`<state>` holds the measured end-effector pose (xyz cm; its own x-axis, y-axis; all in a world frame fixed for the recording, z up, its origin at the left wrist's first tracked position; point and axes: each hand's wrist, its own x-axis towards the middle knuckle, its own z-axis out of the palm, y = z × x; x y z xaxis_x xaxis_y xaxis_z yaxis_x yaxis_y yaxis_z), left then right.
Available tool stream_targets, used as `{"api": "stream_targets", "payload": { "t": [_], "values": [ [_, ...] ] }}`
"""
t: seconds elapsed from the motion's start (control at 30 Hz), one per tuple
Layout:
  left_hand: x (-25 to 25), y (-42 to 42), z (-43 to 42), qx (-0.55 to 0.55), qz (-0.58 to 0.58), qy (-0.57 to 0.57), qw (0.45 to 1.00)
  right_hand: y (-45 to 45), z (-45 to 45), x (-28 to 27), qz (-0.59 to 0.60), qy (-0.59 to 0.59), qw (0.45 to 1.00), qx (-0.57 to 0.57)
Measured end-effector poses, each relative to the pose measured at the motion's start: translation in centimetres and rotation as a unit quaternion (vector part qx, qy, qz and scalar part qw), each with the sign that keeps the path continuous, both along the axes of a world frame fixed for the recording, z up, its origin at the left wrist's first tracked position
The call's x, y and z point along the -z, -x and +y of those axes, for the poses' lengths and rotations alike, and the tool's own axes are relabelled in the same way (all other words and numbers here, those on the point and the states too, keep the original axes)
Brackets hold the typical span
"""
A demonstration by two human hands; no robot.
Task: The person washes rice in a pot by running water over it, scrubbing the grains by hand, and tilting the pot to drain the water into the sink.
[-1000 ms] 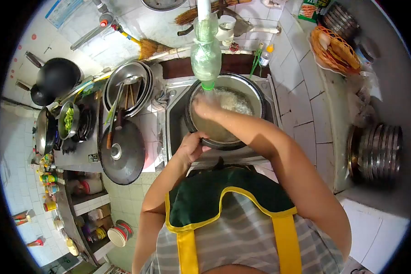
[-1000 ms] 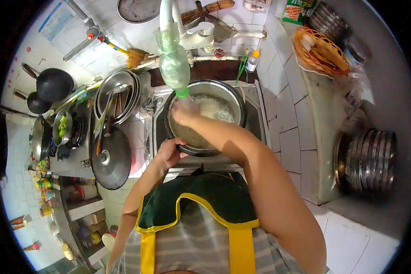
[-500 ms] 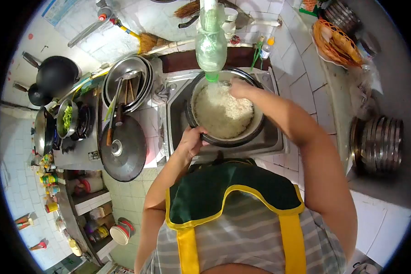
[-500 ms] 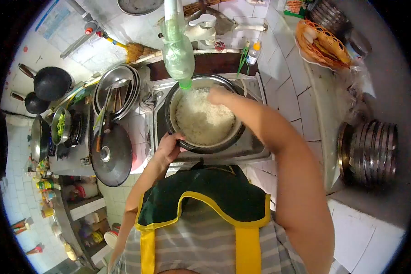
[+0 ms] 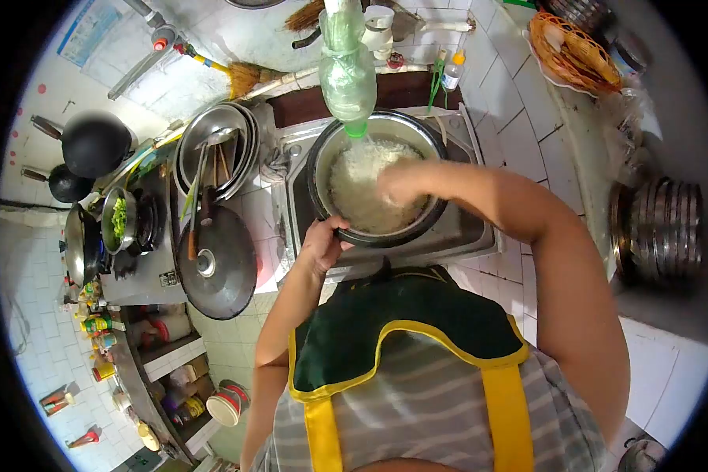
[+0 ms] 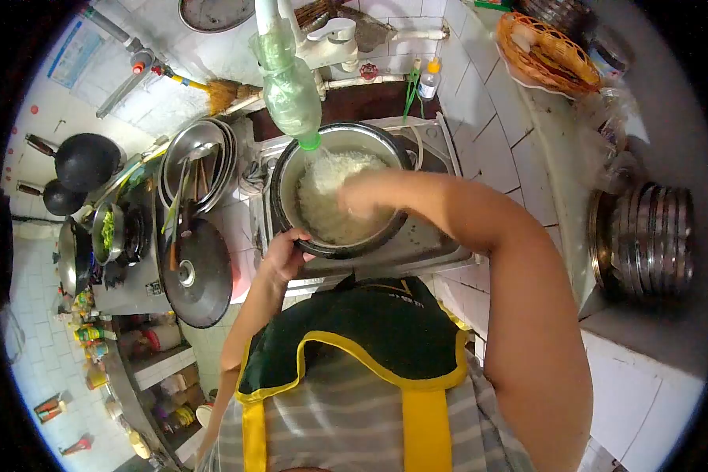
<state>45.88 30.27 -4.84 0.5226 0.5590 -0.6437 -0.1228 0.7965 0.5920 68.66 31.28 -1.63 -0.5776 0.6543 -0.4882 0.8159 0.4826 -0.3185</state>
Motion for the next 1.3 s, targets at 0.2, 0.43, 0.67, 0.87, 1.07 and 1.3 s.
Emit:
{"api": "stream_targets", "payload": {
  "t": [0.2,0.43,0.67,0.87,1.07,1.3],
  "values": [
    [-0.8,-1.2,-1.0,0.006,0.025,-0.008,1.000,1.5,6.7,5.7,0.112,-0.147,0.897,0.402],
    [1.9,0.2,0.9,0.008,0.009,0.008,1.000,5.1,-1.2,3.5,0.034,-0.070,0.997,-0.028],
    [1.4,0.9,0.3,-0.002,-0.012,0.001,1.000,-0.4,5.7,2.3,0.016,-0.040,0.932,0.361],
    [-1.5,-0.8,-0.7,-0.036,0.013,0.013,0.999,7.9,5.6,7.9,0.088,-0.107,0.900,0.414],
    [1.4,1.0,-0.1,-0.028,-0.028,0.033,0.999,5.2,0.7,-0.4,-0.064,0.042,0.985,-0.152],
    [-1.3,0.4,-0.9,-0.020,-0.005,-0.010,1.000,-0.3,6.6,8.7,0.063,-0.106,0.931,0.343]
  ]
}}
